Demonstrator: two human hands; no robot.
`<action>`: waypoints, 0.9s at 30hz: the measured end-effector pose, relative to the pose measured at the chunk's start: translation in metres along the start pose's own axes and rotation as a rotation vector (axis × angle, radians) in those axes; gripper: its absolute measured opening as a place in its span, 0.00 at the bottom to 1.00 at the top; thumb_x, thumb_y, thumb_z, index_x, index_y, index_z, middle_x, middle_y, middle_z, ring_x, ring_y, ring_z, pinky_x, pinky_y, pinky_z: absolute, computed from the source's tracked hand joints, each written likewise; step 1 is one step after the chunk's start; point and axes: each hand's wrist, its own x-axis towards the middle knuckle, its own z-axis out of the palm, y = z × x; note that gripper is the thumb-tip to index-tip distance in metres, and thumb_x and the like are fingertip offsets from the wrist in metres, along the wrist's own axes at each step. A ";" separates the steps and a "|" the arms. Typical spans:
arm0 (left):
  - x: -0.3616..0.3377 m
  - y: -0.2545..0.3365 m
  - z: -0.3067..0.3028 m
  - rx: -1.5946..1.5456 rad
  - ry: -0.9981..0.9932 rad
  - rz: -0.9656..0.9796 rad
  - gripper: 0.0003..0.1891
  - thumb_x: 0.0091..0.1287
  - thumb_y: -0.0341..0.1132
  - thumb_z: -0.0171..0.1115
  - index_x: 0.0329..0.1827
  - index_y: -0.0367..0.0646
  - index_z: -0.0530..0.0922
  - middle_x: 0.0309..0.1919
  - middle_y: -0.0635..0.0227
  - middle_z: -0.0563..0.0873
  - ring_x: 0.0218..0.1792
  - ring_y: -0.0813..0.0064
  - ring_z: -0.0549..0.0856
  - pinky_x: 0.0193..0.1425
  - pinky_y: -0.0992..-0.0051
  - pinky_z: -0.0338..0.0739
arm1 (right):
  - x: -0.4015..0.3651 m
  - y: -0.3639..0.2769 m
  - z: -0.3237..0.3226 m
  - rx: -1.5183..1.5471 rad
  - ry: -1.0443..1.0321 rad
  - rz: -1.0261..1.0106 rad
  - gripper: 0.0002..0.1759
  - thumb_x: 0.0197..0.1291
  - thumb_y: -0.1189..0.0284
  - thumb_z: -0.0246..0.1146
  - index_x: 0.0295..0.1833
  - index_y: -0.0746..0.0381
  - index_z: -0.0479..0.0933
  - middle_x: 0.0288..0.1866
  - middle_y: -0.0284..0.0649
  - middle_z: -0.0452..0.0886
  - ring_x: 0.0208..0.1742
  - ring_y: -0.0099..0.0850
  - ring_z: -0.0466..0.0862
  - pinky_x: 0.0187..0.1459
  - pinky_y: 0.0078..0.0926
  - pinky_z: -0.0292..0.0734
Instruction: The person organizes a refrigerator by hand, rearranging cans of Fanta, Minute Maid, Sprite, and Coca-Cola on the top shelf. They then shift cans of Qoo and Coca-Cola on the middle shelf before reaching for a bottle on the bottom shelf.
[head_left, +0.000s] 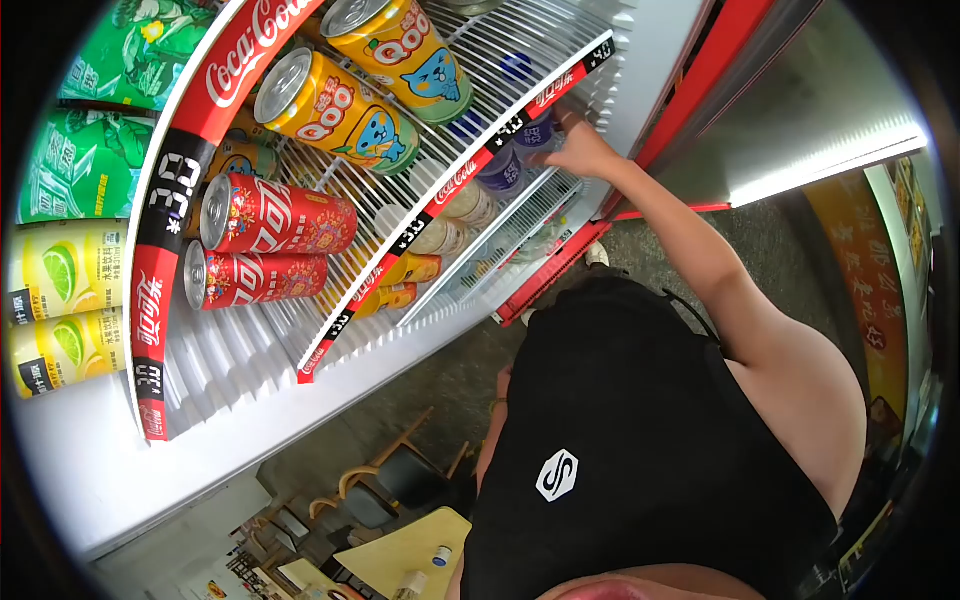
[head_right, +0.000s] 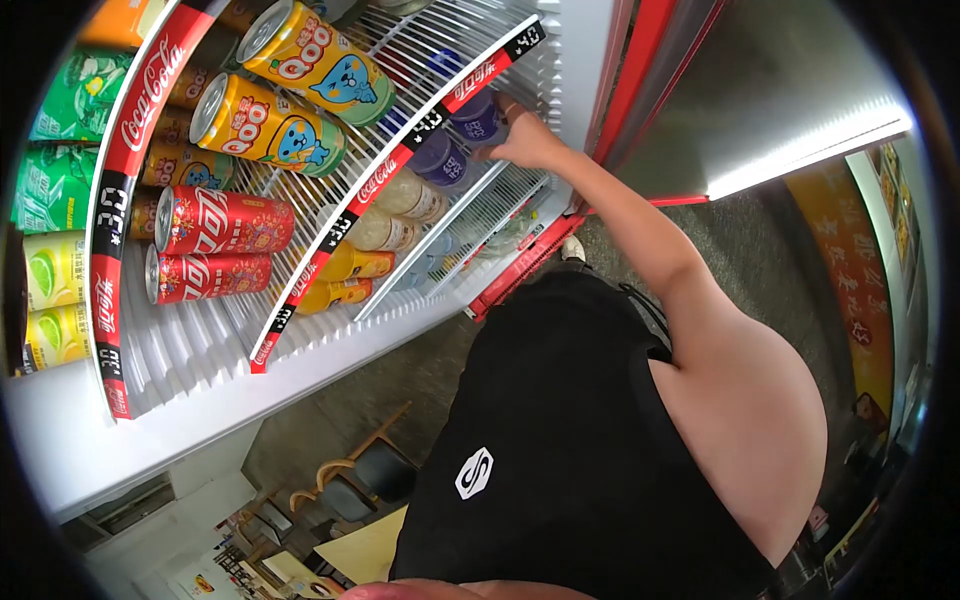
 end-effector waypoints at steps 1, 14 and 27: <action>0.004 0.000 -0.002 0.064 -0.006 -0.022 0.24 0.75 0.47 0.67 0.55 0.30 0.86 0.44 0.54 0.93 0.44 0.66 0.90 0.51 0.65 0.82 | 0.004 0.000 -0.004 0.001 0.004 0.000 0.55 0.51 0.61 0.83 0.79 0.70 0.62 0.73 0.59 0.77 0.72 0.47 0.79 0.77 0.39 0.71; 0.009 0.000 -0.001 0.117 0.007 0.029 0.27 0.75 0.51 0.66 0.53 0.28 0.86 0.47 0.51 0.94 0.48 0.63 0.92 0.54 0.64 0.83 | 0.024 0.058 0.002 0.167 -0.301 -0.178 0.57 0.51 0.64 0.80 0.83 0.71 0.59 0.77 0.60 0.74 0.76 0.46 0.77 0.78 0.38 0.71; -0.048 0.050 -0.014 0.105 0.006 0.027 0.18 0.79 0.41 0.61 0.53 0.32 0.88 0.43 0.59 0.93 0.40 0.66 0.91 0.42 0.65 0.85 | -0.145 0.087 0.013 -0.070 -0.002 0.185 0.21 0.61 0.74 0.69 0.61 0.64 0.80 0.46 0.49 0.86 0.48 0.41 0.88 0.47 0.38 0.84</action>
